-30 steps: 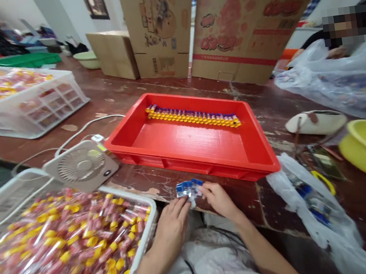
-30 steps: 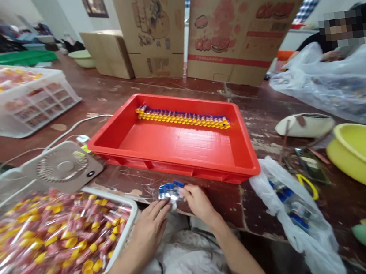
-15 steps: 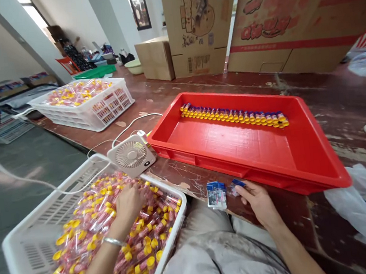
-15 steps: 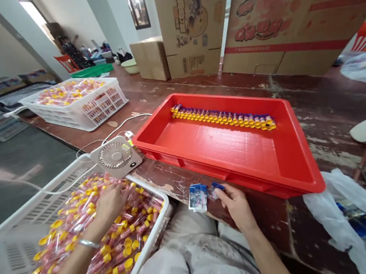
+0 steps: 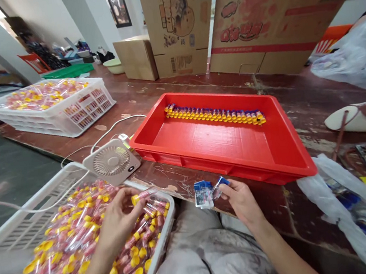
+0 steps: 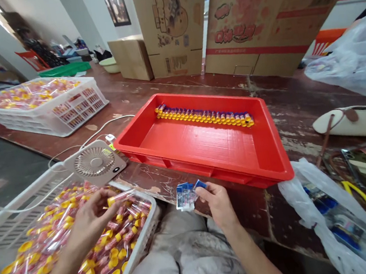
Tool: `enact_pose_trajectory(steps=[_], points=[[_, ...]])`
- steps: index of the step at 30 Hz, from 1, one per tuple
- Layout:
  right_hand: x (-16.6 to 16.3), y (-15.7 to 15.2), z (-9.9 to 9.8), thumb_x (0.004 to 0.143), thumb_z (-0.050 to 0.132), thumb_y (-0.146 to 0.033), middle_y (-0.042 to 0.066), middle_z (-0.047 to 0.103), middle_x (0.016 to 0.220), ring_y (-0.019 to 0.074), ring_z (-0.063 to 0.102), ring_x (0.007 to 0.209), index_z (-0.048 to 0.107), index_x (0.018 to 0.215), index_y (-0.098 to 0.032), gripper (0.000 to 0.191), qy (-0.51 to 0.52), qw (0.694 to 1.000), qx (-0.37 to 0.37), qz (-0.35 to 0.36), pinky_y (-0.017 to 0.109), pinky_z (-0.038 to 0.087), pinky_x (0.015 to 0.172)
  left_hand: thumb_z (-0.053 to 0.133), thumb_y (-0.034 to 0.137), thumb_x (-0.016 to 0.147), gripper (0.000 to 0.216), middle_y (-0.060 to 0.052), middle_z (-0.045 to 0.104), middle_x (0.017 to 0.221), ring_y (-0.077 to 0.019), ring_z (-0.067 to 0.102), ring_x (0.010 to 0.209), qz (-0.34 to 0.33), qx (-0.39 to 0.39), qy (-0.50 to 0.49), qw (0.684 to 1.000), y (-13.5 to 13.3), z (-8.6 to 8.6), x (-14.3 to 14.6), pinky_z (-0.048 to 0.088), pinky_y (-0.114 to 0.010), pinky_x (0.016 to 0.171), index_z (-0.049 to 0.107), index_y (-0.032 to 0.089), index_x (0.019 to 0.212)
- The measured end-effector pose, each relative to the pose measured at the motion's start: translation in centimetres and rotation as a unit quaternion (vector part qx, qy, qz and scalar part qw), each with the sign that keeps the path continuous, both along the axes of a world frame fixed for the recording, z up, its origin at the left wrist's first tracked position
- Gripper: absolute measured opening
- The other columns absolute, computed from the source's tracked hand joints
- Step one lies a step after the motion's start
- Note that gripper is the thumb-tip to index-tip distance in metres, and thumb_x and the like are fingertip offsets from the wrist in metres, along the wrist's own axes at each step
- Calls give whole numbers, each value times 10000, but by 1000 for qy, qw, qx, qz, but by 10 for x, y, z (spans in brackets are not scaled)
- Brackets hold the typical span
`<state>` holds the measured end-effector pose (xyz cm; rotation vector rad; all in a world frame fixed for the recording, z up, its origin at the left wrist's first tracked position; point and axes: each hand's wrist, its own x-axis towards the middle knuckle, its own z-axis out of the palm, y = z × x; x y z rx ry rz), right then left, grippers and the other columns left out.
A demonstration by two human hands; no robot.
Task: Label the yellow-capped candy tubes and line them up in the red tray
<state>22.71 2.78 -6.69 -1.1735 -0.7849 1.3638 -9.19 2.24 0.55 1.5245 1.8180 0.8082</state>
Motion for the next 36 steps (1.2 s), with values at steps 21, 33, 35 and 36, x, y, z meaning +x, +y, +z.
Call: enact_pose_trajectory(steps=[21, 33, 35, 36], points=[[-17, -7, 35, 625, 882, -352, 4, 658, 702, 105, 472, 574, 688, 685, -183, 265, 201, 978, -2, -55, 241, 384, 527, 848, 366, 647, 357, -45, 724, 869, -205, 699, 835, -25, -121, -399, 908, -31, -22, 135, 530, -266, 760, 696, 191, 919], [-29, -17, 31, 737, 795, -450, 43, 740, 791, 162, 602, 651, 783, 872, -196, 288, 79, 994, 54, 44, 286, 482, 655, 844, 351, 670, 415, -28, 713, 897, -190, 711, 803, -59, -91, -381, 918, -24, -23, 135, 582, -301, 767, 642, 204, 1000], [-32, -18, 31, 731, 803, -449, 34, 735, 784, 172, 626, 675, 777, 875, -196, 292, 82, 993, 50, 72, 299, 504, 698, 836, 330, 689, 377, -40, 723, 935, -194, 713, 848, -63, -74, -394, 914, -23, -21, 137, 587, -307, 800, 644, 204, 988], [-33, -19, 32, 727, 809, -441, 30, 733, 781, 177, 636, 690, 774, 877, -196, 289, 85, 992, 49, 81, 302, 511, 715, 836, 318, 692, 364, -50, 732, 972, -198, 715, 875, -67, -70, -398, 912, -23, -19, 137, 586, -304, 813, 651, 204, 984]])
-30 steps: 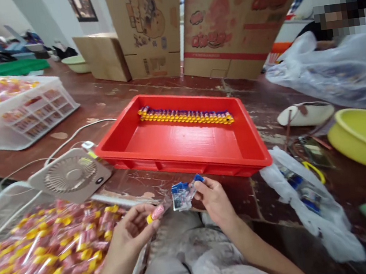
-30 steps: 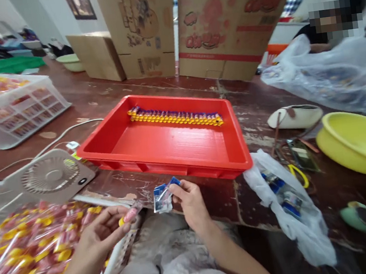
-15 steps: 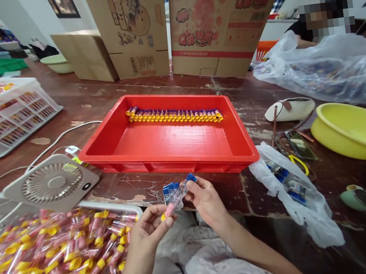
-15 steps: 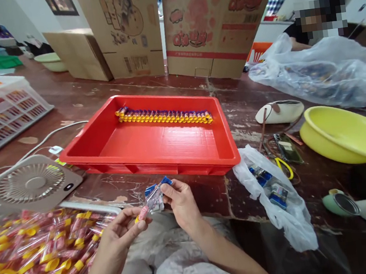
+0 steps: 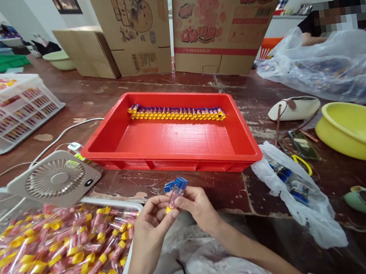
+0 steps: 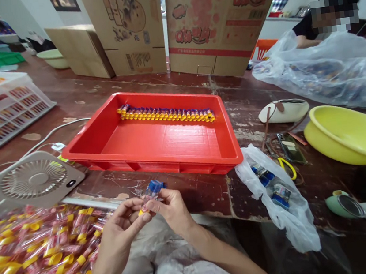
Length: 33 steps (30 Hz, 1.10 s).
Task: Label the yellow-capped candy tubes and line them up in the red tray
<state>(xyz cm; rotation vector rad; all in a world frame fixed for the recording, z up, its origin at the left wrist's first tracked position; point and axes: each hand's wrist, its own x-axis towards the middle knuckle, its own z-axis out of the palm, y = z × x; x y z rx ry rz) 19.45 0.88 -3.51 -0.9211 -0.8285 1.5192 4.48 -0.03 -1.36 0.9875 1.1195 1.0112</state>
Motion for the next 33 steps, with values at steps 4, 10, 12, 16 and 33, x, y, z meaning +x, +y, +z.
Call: enact_pose_trajectory(steps=[4, 10, 12, 16, 33], points=[[-2, -1, 4, 733, 810, -414, 26, 729, 827, 163, 640, 689, 758, 935, -206, 295, 32, 999, -3, -12, 274, 520, 668, 842, 287, 690, 424, -80, 769, 1033, -213, 731, 884, -41, -17, -18, 999, 2, 6, -3, 591, -298, 815, 703, 204, 1082], [-5, -2, 5, 690, 845, -399, 13, 704, 767, 140, 615, 661, 752, 924, -197, 323, 70, 997, -23, -10, 241, 500, 629, 831, 315, 706, 281, -77, 799, 962, -212, 732, 813, 31, -24, -20, 999, 3, 1, -2, 607, -258, 677, 801, 200, 960], [-8, -3, 3, 693, 844, -394, 14, 704, 775, 136, 604, 661, 752, 920, -194, 316, 74, 997, -24, -10, 239, 492, 629, 853, 308, 675, 254, -64, 806, 910, -194, 729, 763, 60, -27, -30, 997, 3, -2, 1, 607, -243, 651, 812, 202, 902], [-12, -5, 1, 729, 822, -365, 13, 695, 775, 134, 590, 649, 748, 923, -191, 271, 79, 997, -17, -11, 241, 493, 619, 872, 314, 641, 232, -49, 802, 779, -172, 723, 653, 100, -37, -59, 993, 3, -4, 7, 615, -248, 634, 813, 192, 829], [-16, -4, 1, 758, 801, -328, 5, 677, 748, 117, 570, 612, 746, 903, -179, 214, 90, 996, -7, -17, 222, 494, 608, 897, 287, 578, 247, -42, 780, 711, -137, 693, 605, 151, -43, -75, 985, 7, -9, 13, 591, -208, 598, 793, 162, 763]])
